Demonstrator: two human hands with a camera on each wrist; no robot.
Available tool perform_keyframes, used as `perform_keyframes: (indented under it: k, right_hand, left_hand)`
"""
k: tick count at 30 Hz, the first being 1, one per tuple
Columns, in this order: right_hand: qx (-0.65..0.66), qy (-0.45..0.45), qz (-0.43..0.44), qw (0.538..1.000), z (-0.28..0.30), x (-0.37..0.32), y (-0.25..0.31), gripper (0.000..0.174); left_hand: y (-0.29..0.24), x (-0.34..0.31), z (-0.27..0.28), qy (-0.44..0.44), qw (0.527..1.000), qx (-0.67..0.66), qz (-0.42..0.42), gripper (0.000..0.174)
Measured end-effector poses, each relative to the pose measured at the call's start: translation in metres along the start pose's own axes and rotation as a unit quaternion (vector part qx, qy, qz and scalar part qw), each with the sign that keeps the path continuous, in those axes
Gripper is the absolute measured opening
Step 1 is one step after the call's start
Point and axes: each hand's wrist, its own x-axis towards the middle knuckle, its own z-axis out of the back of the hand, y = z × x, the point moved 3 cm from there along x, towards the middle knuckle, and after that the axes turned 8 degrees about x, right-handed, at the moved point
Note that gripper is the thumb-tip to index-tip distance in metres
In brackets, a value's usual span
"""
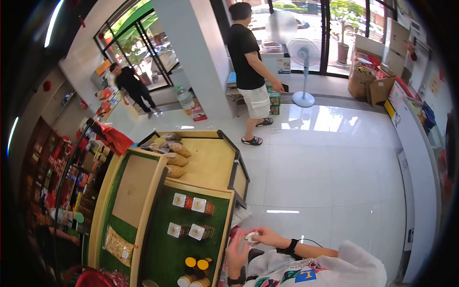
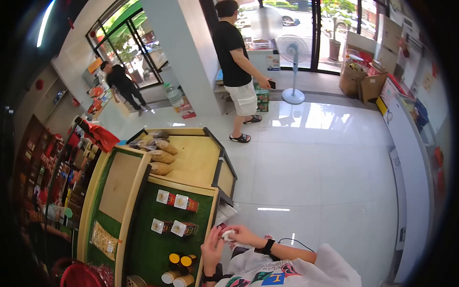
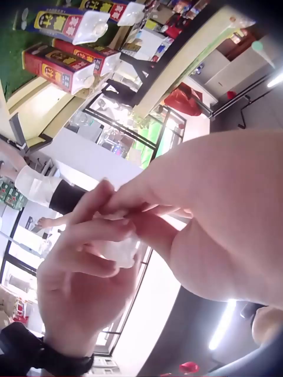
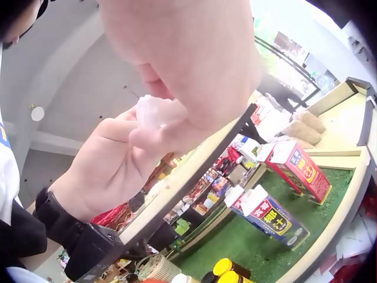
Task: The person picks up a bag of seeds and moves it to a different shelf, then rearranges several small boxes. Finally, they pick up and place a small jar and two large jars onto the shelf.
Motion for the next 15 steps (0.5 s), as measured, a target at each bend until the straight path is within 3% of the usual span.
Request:
perform_keyframes:
  k: [1,6,8,11,15]
  right_hand:
    - [-0.012,-0.023,0.018,0.999,0.009,-0.005,0.006,0.03]
    - [-0.073,-0.136,0.091,0.984,0.032,-0.024,0.013,0.026]
    - [-0.092,-0.134,0.138,0.977,0.033,-0.018,0.008,0.024]
    - [-0.083,-0.122,0.089,0.985,0.017,-0.003,-0.002,0.016]
    - [-0.139,-0.067,0.091,0.984,-0.054,0.039,-0.015,0.014]
  left_hand:
    - [0.003,0.005,-0.001,0.022,0.999,0.03,-0.019,0.045]
    - [-0.021,0.031,0.041,-0.044,0.997,0.062,-0.009,0.017]
    - [-0.012,0.027,0.063,-0.073,0.997,0.022,-0.001,0.022]
    - [-0.001,0.015,0.111,-0.103,0.992,-0.039,0.063,0.044]
    - [0.038,-0.01,0.175,-0.206,0.966,-0.119,0.1,0.04]
